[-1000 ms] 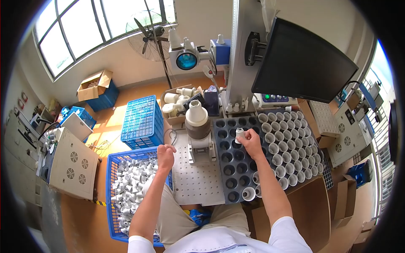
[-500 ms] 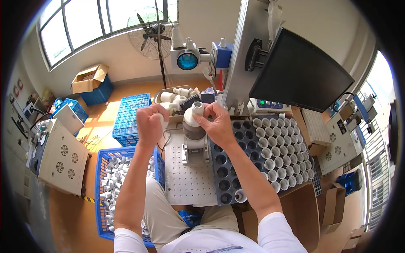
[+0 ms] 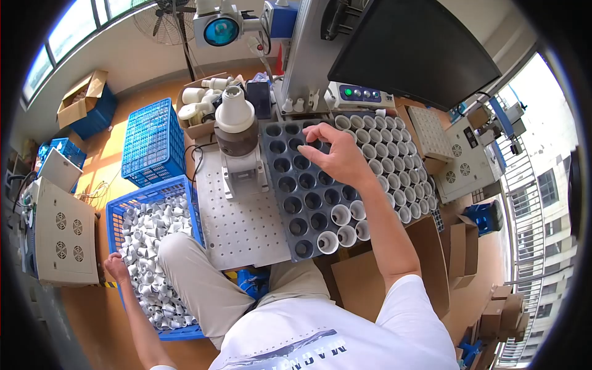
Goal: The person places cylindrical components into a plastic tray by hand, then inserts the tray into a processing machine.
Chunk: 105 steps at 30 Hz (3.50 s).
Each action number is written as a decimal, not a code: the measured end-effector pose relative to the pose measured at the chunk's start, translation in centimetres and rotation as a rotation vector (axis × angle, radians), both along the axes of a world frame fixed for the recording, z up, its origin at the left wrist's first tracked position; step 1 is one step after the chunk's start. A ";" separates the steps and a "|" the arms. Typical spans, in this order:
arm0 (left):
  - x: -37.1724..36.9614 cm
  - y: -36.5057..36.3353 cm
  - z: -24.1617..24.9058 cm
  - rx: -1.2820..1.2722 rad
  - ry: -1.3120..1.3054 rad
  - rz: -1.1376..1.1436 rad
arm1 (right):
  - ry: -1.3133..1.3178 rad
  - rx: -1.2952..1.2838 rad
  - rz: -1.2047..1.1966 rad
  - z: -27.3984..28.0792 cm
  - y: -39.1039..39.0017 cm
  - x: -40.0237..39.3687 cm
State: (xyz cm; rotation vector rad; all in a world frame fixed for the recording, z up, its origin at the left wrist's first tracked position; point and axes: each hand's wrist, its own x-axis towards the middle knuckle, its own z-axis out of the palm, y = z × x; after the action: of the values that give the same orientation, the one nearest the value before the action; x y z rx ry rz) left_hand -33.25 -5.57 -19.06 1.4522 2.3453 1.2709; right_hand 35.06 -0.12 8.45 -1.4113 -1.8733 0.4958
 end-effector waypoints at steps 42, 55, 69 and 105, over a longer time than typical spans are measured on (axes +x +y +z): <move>36.9 4.9 6.0 -0.226 0.146 -0.889 | 0.130 0.033 -0.440 -14.0 3.7 1.9; 36.9 4.9 5.2 -0.215 0.158 -0.878 | 0.166 0.041 -0.418 -13.5 3.3 2.0; 36.9 4.8 5.0 -0.164 0.156 -0.884 | 0.179 0.040 -0.424 -13.6 3.2 2.1; 44.9 18.7 28.3 0.508 0.020 -0.728 | 0.666 0.065 -0.094 -1.9 5.8 -1.9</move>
State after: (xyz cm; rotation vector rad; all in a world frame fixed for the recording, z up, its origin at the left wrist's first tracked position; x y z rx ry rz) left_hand 11.68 13.11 9.20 2.1663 1.2823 1.6367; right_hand 33.16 5.70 6.56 -1.1015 -1.2685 0.7415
